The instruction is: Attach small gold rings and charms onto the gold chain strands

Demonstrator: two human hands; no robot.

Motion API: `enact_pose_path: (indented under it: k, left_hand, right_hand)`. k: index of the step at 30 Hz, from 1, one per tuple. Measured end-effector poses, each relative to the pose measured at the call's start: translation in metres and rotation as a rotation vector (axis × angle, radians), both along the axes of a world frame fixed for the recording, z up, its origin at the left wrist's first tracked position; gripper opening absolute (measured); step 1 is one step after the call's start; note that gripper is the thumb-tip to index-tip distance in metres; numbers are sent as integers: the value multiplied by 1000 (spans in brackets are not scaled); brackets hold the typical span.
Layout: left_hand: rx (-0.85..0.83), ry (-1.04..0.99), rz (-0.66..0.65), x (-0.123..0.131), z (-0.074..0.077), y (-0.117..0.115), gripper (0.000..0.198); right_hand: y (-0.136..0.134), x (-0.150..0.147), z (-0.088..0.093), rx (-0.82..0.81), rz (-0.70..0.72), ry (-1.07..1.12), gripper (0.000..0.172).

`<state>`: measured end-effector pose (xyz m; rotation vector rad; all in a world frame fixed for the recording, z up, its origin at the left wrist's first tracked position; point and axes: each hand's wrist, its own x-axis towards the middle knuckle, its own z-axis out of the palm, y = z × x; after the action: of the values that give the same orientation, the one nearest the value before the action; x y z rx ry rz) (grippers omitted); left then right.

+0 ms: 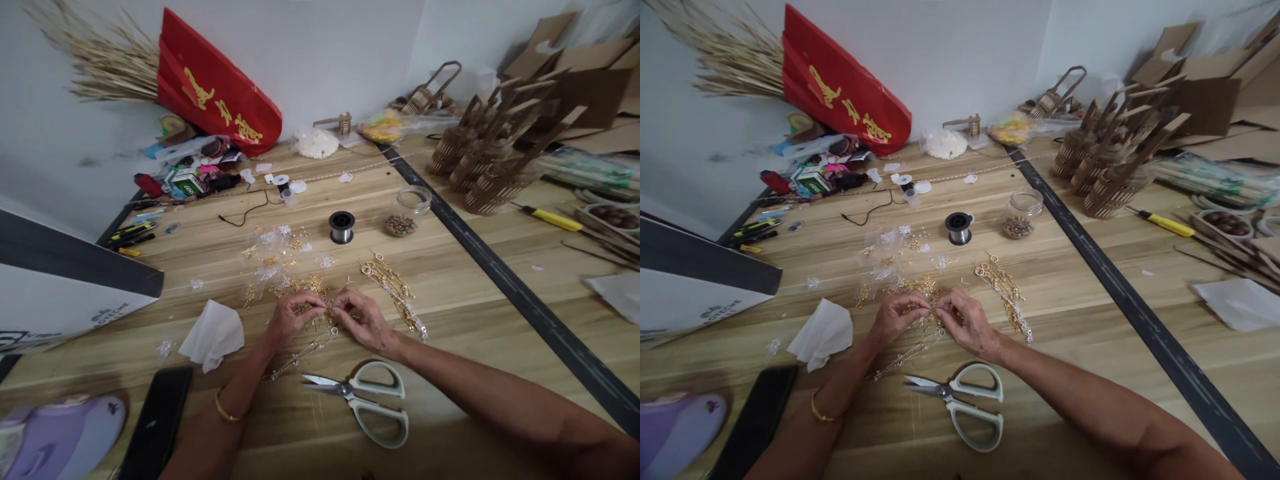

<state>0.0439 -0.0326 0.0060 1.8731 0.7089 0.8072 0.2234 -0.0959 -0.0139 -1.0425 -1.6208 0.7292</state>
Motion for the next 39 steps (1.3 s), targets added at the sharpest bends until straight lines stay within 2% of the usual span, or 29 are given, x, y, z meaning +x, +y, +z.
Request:
enact_pose_path:
  k: [20, 39]
  left_hand:
    - [-3, 4, 30, -1, -2, 1, 15]
    - [25, -5, 2, 2, -1, 0, 11]
  right_hand:
    - [1, 0, 0, 6, 6, 9, 8]
    - [0, -1, -1, -2, 12, -6, 8]
